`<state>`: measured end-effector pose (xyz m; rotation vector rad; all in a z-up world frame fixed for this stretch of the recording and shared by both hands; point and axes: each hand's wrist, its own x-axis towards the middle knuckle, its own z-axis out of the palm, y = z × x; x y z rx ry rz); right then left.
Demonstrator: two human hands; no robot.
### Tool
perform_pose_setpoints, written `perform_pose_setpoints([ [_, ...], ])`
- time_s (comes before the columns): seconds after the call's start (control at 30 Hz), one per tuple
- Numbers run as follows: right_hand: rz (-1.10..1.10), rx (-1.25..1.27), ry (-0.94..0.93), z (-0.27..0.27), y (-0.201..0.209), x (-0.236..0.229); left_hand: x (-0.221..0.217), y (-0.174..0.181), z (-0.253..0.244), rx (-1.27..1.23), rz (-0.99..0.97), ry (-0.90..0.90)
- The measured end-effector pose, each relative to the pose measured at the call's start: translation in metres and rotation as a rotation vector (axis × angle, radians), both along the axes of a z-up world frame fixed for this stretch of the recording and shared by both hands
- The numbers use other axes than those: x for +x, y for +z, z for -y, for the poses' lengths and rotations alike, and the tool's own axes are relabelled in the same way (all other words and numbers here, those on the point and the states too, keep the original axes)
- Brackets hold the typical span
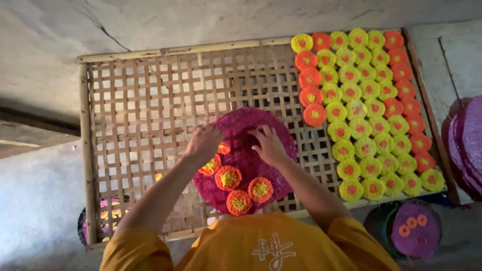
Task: The person places small yellow and orange paper circles onto large purple circular sheets, arranging them into patterns by hand, and then places the finished sheets onto a wooden grid structure.
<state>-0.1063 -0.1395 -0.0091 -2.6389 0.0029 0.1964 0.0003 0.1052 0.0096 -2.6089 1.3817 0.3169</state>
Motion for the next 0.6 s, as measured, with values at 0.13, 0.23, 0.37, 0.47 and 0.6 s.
perform_pose_setpoints([
  [0.13, -0.037, 0.0, -0.024, -0.001, -0.009, -0.001, -0.013, 0.052, -0.055, -0.324, -0.203, 0.26],
  [0.23, 0.0, 0.016, -0.147, -0.012, -0.019, -0.008, -0.024, 0.083, -0.062, -0.373, -0.149, 0.333],
  [0.37, -0.229, 1.186, -0.455, -0.024, -0.035, -0.033, -0.045, 0.103, 0.0, -0.418, -0.422, 0.6],
  [0.47, -0.259, 2.091, -0.469, 0.0, -0.045, -0.073, -0.081, 0.095, 0.069, -0.377, -0.593, 0.501],
  [0.6, -0.06, 1.779, -0.768, 0.085, -0.055, -0.102, -0.102, 0.047, 0.155, -0.834, -0.294, 0.239],
])
